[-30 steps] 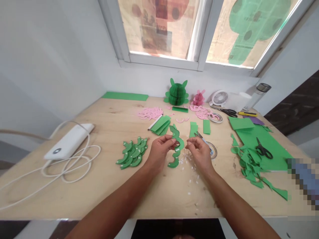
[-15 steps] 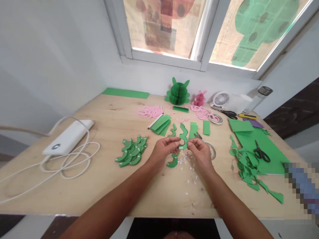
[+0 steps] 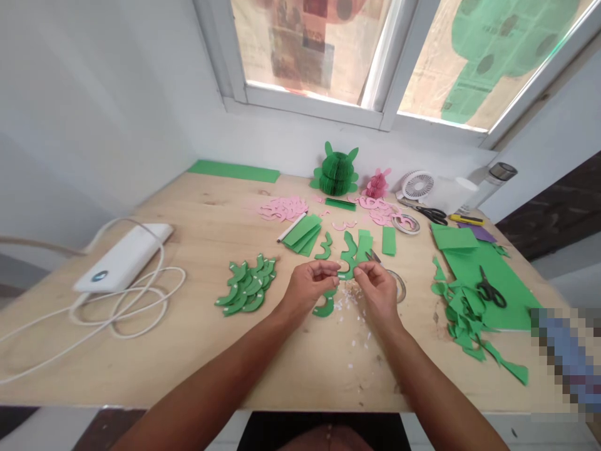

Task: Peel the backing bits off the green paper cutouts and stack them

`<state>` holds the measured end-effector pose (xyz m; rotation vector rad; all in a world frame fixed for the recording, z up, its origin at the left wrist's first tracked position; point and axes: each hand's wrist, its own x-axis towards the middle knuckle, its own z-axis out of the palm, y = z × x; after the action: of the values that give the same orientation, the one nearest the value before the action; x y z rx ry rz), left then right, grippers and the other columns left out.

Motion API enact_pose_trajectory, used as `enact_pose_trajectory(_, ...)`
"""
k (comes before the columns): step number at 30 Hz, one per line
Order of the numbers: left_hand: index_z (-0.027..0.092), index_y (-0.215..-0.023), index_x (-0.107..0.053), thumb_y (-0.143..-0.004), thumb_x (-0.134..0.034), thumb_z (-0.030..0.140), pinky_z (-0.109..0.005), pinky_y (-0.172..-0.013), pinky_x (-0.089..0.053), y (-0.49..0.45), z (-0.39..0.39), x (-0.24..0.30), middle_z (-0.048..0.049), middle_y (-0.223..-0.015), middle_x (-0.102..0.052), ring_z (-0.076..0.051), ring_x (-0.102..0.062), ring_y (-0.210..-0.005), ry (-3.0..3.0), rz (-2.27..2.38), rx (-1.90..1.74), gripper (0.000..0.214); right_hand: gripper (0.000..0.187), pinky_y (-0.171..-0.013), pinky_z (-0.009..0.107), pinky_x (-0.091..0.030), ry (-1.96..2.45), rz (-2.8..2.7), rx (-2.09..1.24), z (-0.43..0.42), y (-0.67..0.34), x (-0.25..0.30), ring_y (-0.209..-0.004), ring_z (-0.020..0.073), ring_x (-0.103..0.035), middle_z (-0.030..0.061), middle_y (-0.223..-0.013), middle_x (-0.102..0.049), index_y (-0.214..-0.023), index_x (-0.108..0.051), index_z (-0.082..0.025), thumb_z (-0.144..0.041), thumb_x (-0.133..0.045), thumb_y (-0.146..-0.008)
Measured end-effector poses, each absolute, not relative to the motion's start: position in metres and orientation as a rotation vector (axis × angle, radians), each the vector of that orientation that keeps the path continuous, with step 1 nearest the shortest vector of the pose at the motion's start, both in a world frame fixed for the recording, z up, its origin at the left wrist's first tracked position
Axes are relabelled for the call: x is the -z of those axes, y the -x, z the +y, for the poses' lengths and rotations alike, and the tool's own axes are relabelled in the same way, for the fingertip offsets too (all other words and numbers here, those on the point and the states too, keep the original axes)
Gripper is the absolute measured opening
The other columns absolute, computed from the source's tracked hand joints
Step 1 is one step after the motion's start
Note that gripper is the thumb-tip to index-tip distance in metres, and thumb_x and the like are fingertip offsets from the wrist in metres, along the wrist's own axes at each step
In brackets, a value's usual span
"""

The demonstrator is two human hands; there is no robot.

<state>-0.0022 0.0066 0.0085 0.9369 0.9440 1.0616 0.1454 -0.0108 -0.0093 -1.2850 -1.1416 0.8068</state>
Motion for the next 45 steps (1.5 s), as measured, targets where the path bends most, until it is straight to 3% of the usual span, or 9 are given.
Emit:
enact_pose_trajectory(9, 0.012, -0.075, -0.07, -0.054, -0.073, 0.017, -0.025, -0.065, -0.049, 0.003, 0.008, -0.008, -0.0038, -0.07, -0.068, -0.014, -0.061, -0.065, -0.949, 1.013, -1.11, 0.021, 0.008, -0.068, 0.029, -0.04, 1.313, -1.425, -0.54, -0.018, -0.144, -0.002, -0.069, 0.0156, -0.051, -0.0001, -0.069, -0.056, -0.075, -0.058, -0.019, -0.027, -0.057, -0.078)
enact_pose_trajectory(25, 0.011, -0.08, -0.07, -0.055, -0.072, 0.017, -0.025, -0.057, -0.046, 0.002, 0.007, -0.009, -0.0028, -0.06, -0.065, -0.012, -0.057, -0.056, -0.886, 0.958, -1.01, 0.026, 0.009, -0.065, 0.027, -0.039, 1.298, -1.436, -0.605, -0.012, -0.146, 0.007, -0.068, 0.0142, -0.046, -0.0021, -0.069, -0.048, -0.077, -0.05, -0.021, -0.017, -0.057, -0.073)
enact_pose_trajectory(29, 0.012, -0.074, -0.07, -0.058, -0.07, 0.021, -0.025, -0.054, -0.046, 0.004, 0.008, -0.013, -0.0024, -0.055, -0.063, -0.012, -0.056, -0.051, -0.907, 0.961, -0.978, 0.018, 0.01, -0.062, 0.026, -0.038, 1.254, -1.376, -0.706, -0.011, -0.147, 0.009, -0.065, 0.0131, -0.045, -0.0027, -0.068, -0.046, -0.079, -0.051, -0.021, -0.016, -0.057, -0.072)
enact_pose_trajectory(45, 0.011, -0.074, -0.068, -0.059, -0.072, 0.025, -0.025, -0.051, -0.047, 0.013, 0.016, -0.007, -0.0047, -0.056, -0.065, -0.013, -0.058, -0.05, -0.922, 0.919, -0.839, 0.021, 0.013, -0.057, 0.025, -0.04, 1.188, -1.352, -0.898, -0.005, -0.151, 0.015, -0.06, 0.0119, -0.049, -0.0028, -0.067, -0.053, -0.082, -0.055, -0.02, -0.021, -0.061, -0.07)
